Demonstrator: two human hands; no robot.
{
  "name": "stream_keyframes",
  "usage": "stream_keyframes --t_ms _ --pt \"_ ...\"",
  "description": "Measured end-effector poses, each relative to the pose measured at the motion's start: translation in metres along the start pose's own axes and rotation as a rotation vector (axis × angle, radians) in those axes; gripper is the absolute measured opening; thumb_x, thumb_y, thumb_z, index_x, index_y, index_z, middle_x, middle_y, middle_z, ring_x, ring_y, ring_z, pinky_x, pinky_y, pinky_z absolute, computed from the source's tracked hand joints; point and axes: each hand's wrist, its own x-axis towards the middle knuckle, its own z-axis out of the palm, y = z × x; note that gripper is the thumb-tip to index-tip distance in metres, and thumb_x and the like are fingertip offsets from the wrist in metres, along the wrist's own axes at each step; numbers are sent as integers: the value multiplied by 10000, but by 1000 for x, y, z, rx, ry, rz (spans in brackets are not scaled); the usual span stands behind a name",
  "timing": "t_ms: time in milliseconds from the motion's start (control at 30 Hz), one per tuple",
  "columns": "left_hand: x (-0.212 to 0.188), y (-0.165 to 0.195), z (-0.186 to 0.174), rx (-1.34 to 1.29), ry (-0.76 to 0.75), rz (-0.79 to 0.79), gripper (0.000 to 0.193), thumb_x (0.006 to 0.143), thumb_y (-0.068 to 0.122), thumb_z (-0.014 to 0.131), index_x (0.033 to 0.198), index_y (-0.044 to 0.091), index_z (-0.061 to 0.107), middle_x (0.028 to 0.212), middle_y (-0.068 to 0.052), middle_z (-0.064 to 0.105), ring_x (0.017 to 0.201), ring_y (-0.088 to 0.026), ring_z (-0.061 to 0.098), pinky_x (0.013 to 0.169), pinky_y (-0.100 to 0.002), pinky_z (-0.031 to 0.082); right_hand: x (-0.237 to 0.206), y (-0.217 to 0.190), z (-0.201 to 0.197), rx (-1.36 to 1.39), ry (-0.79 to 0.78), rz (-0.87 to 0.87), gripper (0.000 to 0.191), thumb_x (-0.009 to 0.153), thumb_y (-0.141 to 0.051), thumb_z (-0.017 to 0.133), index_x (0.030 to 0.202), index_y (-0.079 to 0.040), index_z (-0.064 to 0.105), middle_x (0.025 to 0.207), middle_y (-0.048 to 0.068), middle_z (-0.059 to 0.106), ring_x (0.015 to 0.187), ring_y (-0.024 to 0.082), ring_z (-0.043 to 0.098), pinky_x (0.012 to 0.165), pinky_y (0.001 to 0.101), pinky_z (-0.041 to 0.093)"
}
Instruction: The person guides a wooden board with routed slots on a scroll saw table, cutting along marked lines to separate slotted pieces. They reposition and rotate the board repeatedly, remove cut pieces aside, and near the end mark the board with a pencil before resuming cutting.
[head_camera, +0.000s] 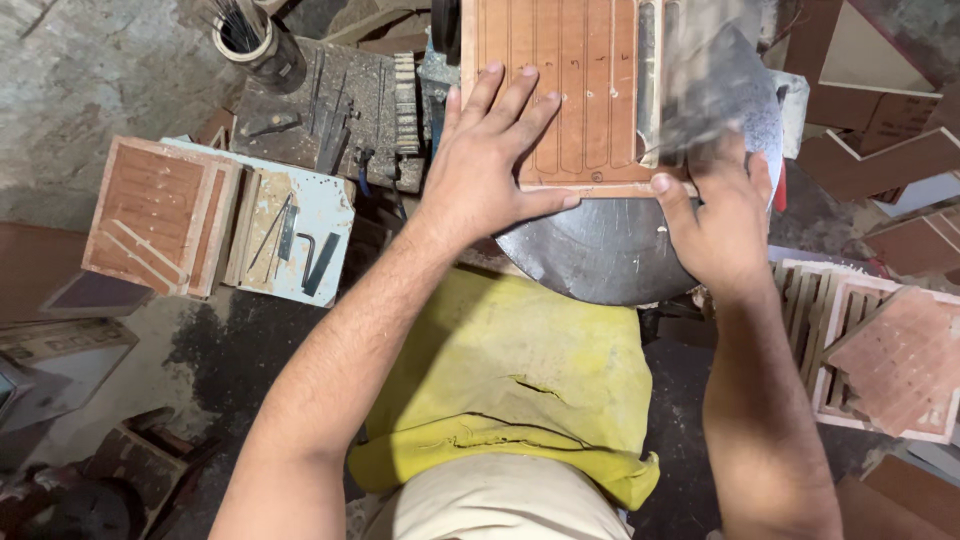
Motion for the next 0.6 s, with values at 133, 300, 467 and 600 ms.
stream_keyframes --t_ms 133,300,467,600 --pt "-11 11 2 40 -18 -58 1048 746 700 819 1546 148 428 1652 -178 275 1545 -423 156 1213 -701 105 6 10 -2 14 16 -113 415 1080 -329 633 1349 -14 654 1519 279 537 1523 487 348 1213 650 178" --pt "-25 26 3 36 -21 -127 1035 794 665 782 1568 112 377 1664 -209 218 1541 -450 119 1208 -706 106 15 21 -6 67 -58 -117 471 1051 -339 625 1379 -2 593 1528 259 516 1518 439 377 1256 619 167" --pt "-38 44 -1 58 -21 -153 967 846 602 752 1557 66 375 1633 -258 232 1510 -493 163 1123 -773 153 28 25 -12 50 -159 -94 363 1033 -298 648 1350 -124 676 1447 154 602 1485 383 449 1322 591 136" --pt "-38 47 -5 96 -36 -135 923 858 602 716 1520 37 407 1601 -267 293 1444 -497 275 1084 -769 225 36 25 -17 65 -153 -164 321 994 -273 671 1301 -182 689 1515 101 611 1531 349 429 1295 585 176"
